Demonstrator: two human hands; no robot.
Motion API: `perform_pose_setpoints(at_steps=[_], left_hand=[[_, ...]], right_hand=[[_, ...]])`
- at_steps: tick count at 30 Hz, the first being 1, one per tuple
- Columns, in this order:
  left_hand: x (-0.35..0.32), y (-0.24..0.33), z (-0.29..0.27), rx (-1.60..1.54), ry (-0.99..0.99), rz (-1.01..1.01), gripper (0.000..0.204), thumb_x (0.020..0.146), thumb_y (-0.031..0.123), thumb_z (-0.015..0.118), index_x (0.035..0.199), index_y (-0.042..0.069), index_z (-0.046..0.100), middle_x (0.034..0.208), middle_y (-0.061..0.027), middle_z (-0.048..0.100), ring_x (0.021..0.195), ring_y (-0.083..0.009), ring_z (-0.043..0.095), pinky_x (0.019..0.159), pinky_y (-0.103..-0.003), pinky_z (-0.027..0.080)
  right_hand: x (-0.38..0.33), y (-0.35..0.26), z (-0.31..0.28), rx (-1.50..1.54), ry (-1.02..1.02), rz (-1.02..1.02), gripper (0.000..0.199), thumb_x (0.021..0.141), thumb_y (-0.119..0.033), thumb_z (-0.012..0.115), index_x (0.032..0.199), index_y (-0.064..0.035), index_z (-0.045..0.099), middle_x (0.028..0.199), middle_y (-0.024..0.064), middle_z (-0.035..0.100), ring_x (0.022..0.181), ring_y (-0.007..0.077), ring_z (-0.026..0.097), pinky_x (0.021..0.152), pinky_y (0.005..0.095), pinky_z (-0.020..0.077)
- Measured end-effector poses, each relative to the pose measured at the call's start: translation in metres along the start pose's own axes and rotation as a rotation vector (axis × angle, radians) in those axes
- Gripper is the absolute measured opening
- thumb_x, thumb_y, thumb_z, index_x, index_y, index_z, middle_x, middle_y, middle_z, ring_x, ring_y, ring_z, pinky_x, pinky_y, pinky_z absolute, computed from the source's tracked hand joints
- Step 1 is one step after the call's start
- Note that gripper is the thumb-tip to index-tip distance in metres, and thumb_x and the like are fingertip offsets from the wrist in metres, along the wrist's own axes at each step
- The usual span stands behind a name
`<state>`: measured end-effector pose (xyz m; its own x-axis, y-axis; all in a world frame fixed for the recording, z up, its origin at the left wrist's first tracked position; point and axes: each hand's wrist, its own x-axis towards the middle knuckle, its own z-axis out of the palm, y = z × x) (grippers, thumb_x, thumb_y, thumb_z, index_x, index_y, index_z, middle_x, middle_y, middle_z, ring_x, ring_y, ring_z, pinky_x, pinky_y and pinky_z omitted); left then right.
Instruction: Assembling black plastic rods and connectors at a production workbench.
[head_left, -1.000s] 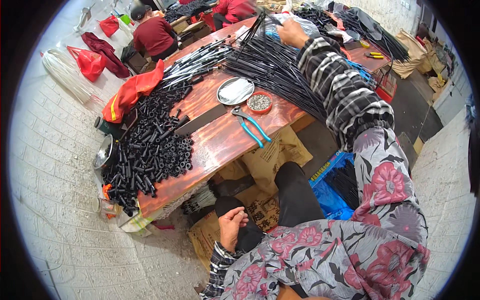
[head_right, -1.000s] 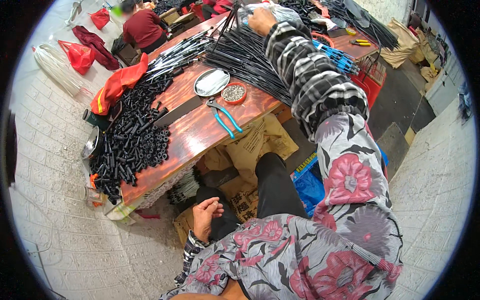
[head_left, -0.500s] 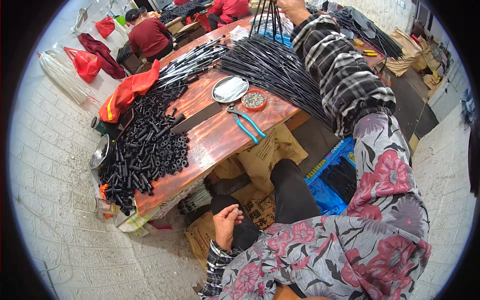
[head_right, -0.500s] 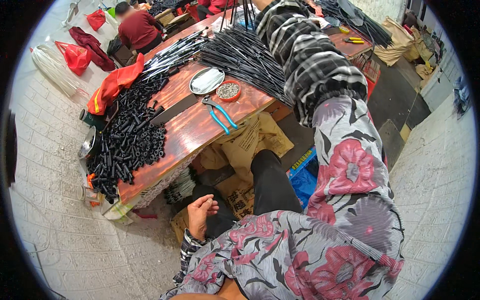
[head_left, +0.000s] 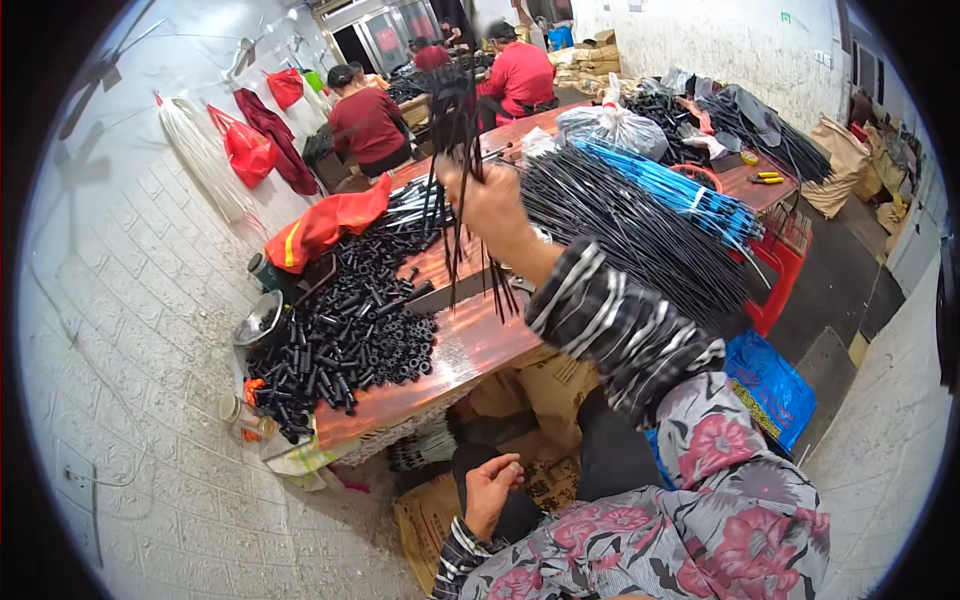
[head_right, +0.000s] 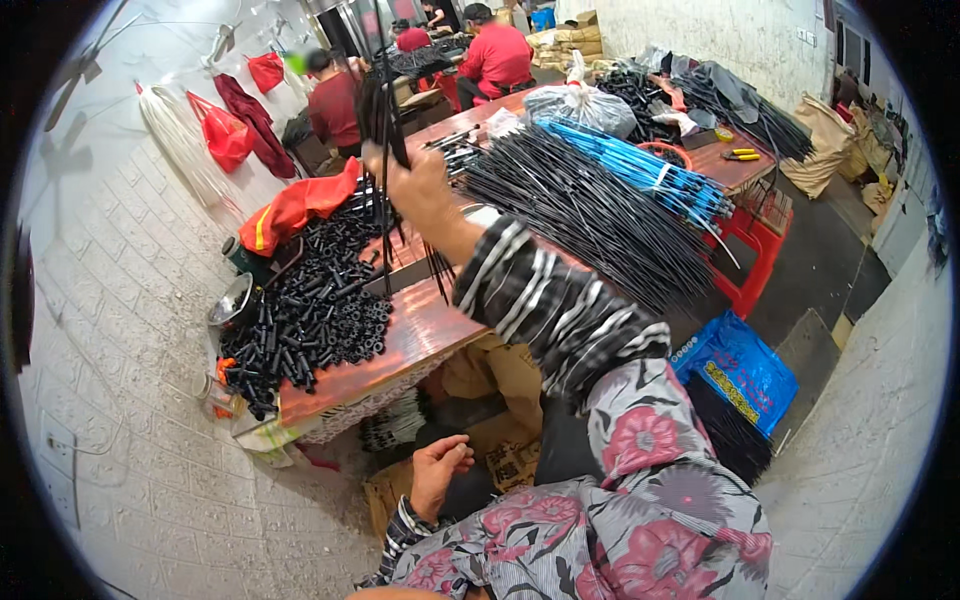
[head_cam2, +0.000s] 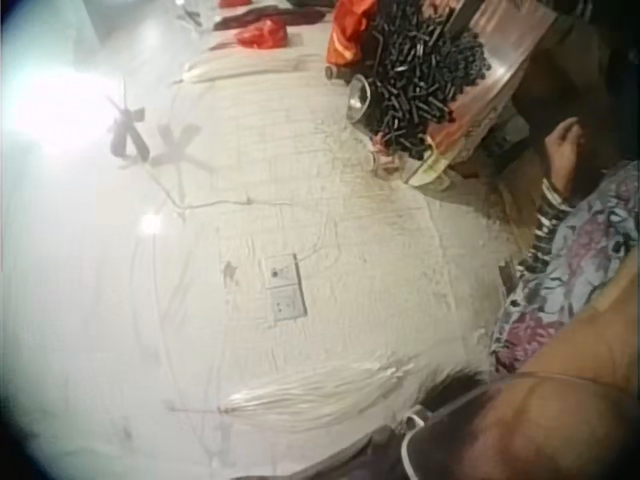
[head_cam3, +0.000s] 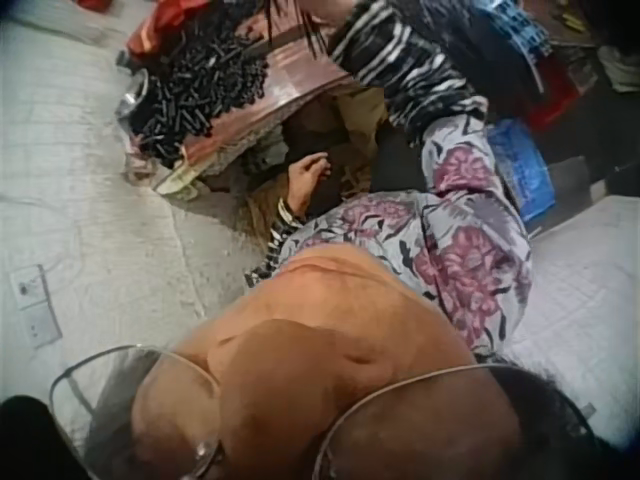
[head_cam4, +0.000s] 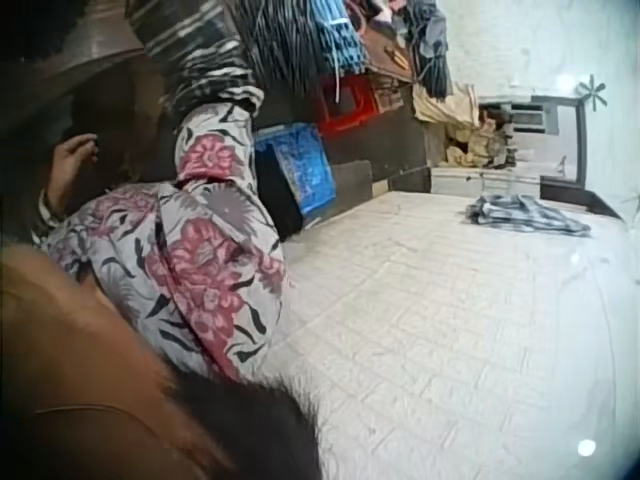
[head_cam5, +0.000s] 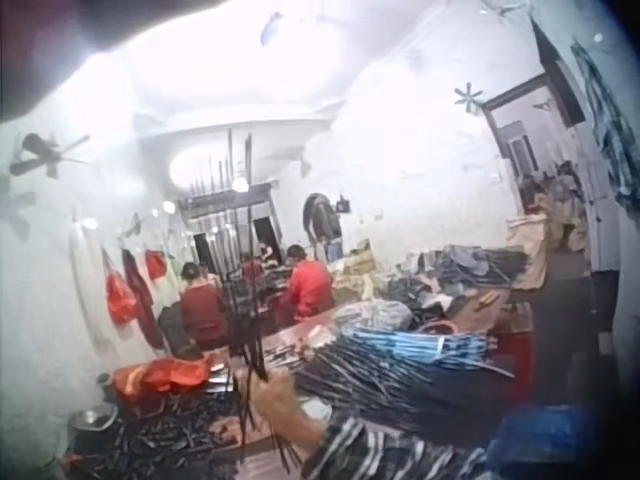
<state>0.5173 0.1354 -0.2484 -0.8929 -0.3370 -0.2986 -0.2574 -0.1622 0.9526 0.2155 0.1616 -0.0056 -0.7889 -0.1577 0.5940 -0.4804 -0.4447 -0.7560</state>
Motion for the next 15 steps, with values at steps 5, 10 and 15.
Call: perform_pose_setpoints(at_steps=[5,10,15], left_hand=[[-0.022,-0.002,-0.011,-0.022,0.049,-0.002,0.026,0.092,0.011,0.062,0.112,-0.003,0.067,0.089,-0.0068,0.070,0.076,-0.0119,0.065,0.067,-0.024,0.052],[-0.029,-0.012,-0.020,-0.046,0.104,-0.004,0.025,0.091,0.011,0.061,0.111,-0.004,0.067,0.086,-0.0067,0.070,0.073,-0.0115,0.064,0.065,-0.024,0.051],[-0.024,0.010,-0.015,0.058,0.081,0.226,0.022,0.090,0.009,0.061,0.104,-0.006,0.068,0.075,-0.0033,0.066,0.066,-0.0076,0.058,0.060,-0.023,0.047]], right_hand=[[-0.066,0.045,0.019,0.116,-0.204,0.142,0.042,0.090,-0.034,0.068,0.066,-0.0008,0.061,0.055,-0.0038,0.051,0.054,0.0029,0.045,0.045,0.0260,0.0355],[-0.086,0.053,0.026,-0.038,-0.199,0.045,0.035,0.089,-0.032,0.069,0.079,0.0011,0.069,0.057,-0.0011,0.056,0.054,0.0048,0.047,0.047,0.0275,0.0379],[-0.091,0.015,0.021,-0.373,-0.404,0.033,0.032,0.086,-0.030,0.067,0.079,0.0018,0.067,0.059,0.0150,0.060,0.053,0.0195,0.059,0.053,0.0375,0.0448]])
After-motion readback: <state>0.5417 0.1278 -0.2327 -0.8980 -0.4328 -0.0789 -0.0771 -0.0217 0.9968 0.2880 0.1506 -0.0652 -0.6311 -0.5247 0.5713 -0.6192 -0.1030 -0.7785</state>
